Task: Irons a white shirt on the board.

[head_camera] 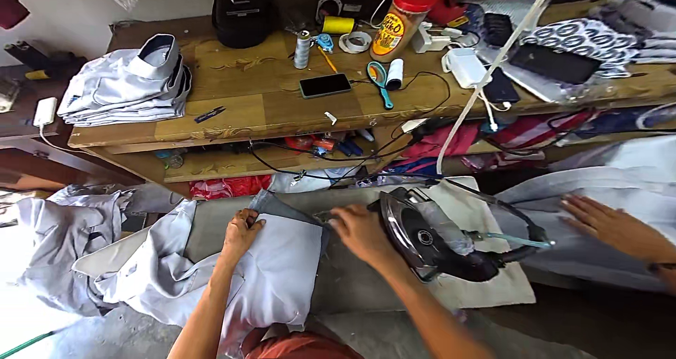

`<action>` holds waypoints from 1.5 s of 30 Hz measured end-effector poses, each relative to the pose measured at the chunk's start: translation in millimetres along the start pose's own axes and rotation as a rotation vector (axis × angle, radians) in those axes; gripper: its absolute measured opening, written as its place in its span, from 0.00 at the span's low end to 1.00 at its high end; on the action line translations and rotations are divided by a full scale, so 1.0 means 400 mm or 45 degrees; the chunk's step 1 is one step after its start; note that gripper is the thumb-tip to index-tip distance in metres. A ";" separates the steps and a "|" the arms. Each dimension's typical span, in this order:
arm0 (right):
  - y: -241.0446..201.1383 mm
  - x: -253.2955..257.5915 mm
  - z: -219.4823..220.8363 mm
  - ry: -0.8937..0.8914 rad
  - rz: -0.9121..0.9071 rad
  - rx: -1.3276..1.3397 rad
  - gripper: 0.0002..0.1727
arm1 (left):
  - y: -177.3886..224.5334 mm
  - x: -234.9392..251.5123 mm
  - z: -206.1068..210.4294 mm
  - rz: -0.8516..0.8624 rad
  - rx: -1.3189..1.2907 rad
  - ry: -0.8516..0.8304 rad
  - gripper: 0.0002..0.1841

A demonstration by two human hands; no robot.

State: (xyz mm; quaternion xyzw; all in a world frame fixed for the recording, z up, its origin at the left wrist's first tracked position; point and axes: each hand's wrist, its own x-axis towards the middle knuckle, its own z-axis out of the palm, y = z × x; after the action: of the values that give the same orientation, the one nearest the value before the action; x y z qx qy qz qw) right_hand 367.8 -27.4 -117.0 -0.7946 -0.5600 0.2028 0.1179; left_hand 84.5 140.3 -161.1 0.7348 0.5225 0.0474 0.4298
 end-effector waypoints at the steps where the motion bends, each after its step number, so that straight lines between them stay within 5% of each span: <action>1: -0.028 0.014 0.050 -0.128 0.028 0.034 0.19 | 0.008 0.001 -0.001 -0.019 0.019 -0.021 0.23; 6: -0.074 0.051 0.111 -0.178 0.051 -0.007 0.11 | 0.033 0.023 0.000 0.001 0.010 -0.066 0.18; 16: -0.075 0.287 0.099 0.160 0.079 -0.040 0.09 | 0.151 0.180 -0.058 0.108 0.151 0.082 0.18; 21: -0.119 0.179 0.189 0.280 -0.260 0.151 0.27 | 0.104 0.167 -0.004 -0.049 0.285 0.036 0.26; 26: -0.097 0.066 0.337 0.297 -0.456 -0.043 0.35 | 0.091 0.151 0.037 -0.092 0.533 0.112 0.26; 30: -0.061 0.068 0.163 0.290 -0.393 -0.057 0.35 | 0.099 0.145 0.013 -0.059 0.541 0.172 0.26; 33: 0.085 0.038 -0.091 0.415 -0.180 -0.306 0.41 | 0.071 0.124 0.010 0.154 0.541 0.442 0.25; 36: 0.240 -0.016 -0.256 0.189 0.137 -0.390 0.50 | 0.098 0.078 0.046 0.371 0.547 0.547 0.22; 39: 0.314 -0.034 -0.270 -0.063 0.258 -0.080 0.48 | 0.147 0.023 0.158 0.588 0.535 0.429 0.24; 42: 0.327 -0.040 -0.239 -0.027 0.251 0.081 0.36 | 0.152 -0.018 0.240 0.706 0.474 0.109 0.29; 45: 0.231 -0.047 -0.224 -0.054 0.221 -0.006 0.33 | 0.132 -0.055 0.209 0.764 0.335 0.339 0.26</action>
State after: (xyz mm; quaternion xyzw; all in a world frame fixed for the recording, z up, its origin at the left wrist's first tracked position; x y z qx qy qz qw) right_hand 480.7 -73.4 -72.0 -0.8359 -0.4920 0.2277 0.0861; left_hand 156.6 69.3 -169.0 0.8922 0.3364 0.1991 0.2264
